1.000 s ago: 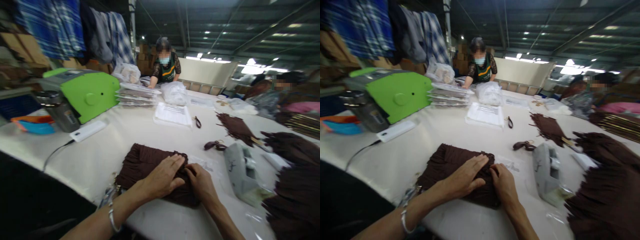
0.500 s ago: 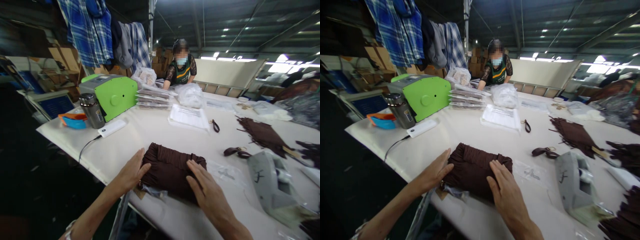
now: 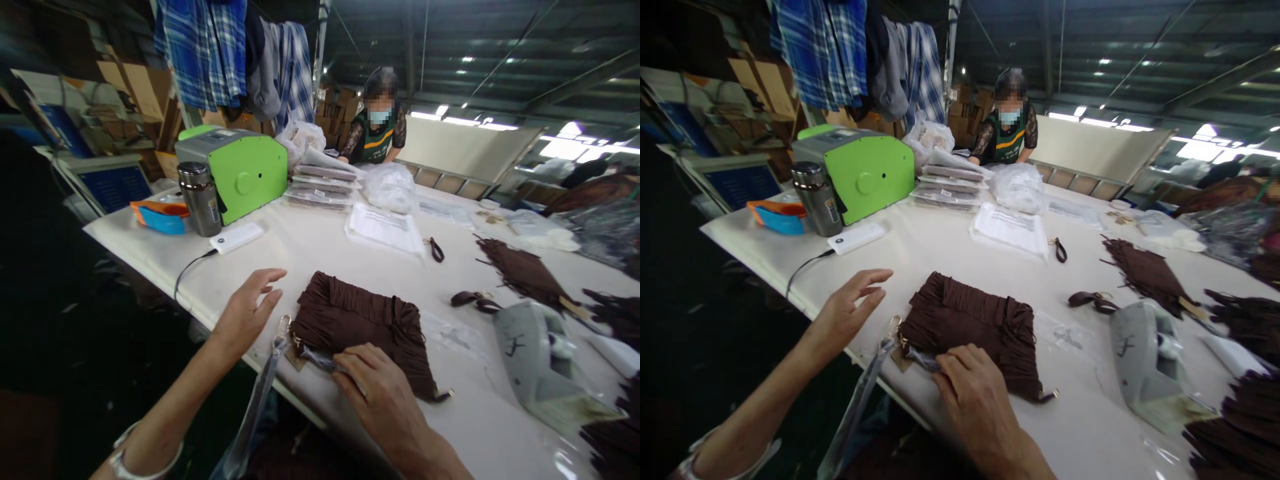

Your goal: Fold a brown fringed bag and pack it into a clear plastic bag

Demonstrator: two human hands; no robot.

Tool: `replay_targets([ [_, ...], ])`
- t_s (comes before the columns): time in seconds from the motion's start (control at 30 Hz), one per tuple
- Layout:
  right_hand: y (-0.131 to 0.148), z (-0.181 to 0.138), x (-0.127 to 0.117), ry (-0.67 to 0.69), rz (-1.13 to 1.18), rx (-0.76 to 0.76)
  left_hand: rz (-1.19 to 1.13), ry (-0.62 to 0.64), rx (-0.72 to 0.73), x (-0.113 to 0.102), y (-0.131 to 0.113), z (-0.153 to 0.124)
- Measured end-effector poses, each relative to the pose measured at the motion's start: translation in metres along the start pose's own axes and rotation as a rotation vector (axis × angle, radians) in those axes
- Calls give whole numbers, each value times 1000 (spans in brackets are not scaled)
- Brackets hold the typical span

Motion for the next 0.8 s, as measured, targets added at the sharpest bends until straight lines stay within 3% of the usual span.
replay_targets([
  [0.07,2,6,18,88,-63,60,127,127,-83,-4,21,-13],
  [0.17,0,13,34,121,-170,92,297,321,-28,16,28,-39],
  [0.3,-5,20,36,95,-259,77,425,326,34,35,20,-51],
  [0.4,-18,32,33,99,-297,100,363,309,83,38,15,-52],
  [0.63,-58,73,22,120,-268,124,325,454,359,58,5,-55],
  [0.7,-65,78,18,132,-247,124,327,463,300,59,4,-45],
  [0.8,-67,81,9,141,-221,130,397,421,20,53,16,-23],
])
Point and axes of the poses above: each hand's wrist, its own z-axis towards the middle knuckle, its own x-axis out of the palm, y = z × x, the point moved 10 cm from there along z, towards the middle knuckle, and after that the axes turned 5 degrees about z, right-handed, at the moved point
